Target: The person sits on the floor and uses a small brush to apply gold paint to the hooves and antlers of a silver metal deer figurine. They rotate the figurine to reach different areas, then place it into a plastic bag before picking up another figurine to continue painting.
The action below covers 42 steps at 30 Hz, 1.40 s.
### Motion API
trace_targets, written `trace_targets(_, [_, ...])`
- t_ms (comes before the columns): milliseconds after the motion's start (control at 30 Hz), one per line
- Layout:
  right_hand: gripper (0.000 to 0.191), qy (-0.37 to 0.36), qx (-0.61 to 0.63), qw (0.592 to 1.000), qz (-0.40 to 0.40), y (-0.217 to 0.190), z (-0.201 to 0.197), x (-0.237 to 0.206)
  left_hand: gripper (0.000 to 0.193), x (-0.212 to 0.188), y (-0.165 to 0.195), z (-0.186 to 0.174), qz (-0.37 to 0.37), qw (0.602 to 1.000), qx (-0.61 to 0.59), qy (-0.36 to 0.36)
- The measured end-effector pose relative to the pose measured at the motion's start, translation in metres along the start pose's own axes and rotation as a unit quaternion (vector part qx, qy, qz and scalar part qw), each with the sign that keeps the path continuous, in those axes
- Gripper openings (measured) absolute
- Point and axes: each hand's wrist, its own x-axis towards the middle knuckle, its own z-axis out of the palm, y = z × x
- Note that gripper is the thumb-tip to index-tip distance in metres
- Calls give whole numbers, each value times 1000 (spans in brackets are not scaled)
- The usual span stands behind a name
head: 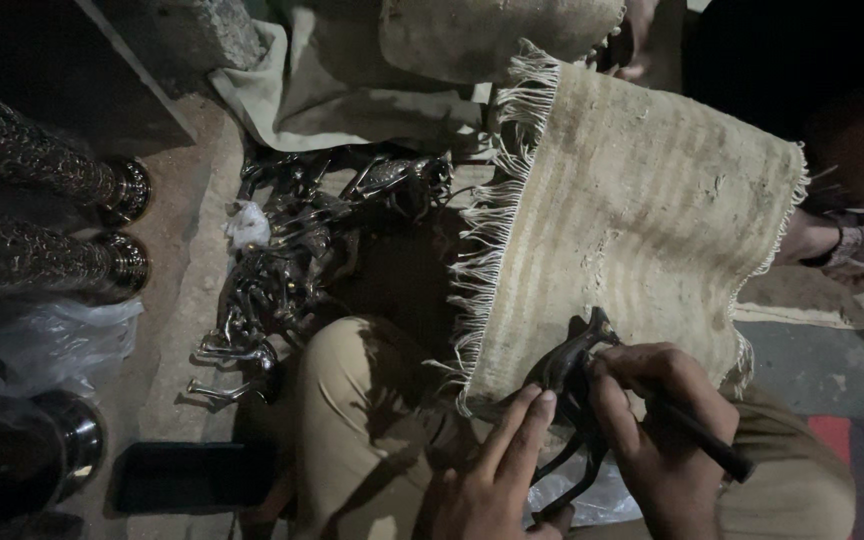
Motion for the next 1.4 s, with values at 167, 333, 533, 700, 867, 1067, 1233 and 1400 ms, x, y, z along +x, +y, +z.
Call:
trace_targets(167, [15, 5, 20, 1000, 6, -1, 1, 1, 110, -1, -8, 0, -3, 1000, 4, -30])
trace_targets(333, [14, 11, 49, 998, 37, -2, 2, 0, 108, 4, -10, 21, 43, 997, -50, 46])
trace_targets(533, [16, -6, 46, 999, 7, -3, 1, 3, 108, 1, -27, 21, -27, 998, -36, -38])
trace_targets(700, [20, -35, 50, 998, 5, -4, -4, 5, 103, 2, -26, 38, 111, 976, -131, 135])
trace_targets(867, [18, -34, 60, 998, 6, 0, -4, 4, 104, 1, -21, 35, 29, 988, -135, 70])
trace_targets(1067, [15, -13, 77, 997, -8, 7, 0, 1, 114, -2, -8, 11, -2, 996, -87, 7])
trace_targets(1233, [15, -11, 99, 995, 5, 6, 0, 1, 114, 0, -3, 6, -20, 1000, -8, -7])
trace_targets(1400, [17, -18, 51, 998, 29, 1, -2, 5, 113, 2, -7, 8, -12, 1000, -6, -6])
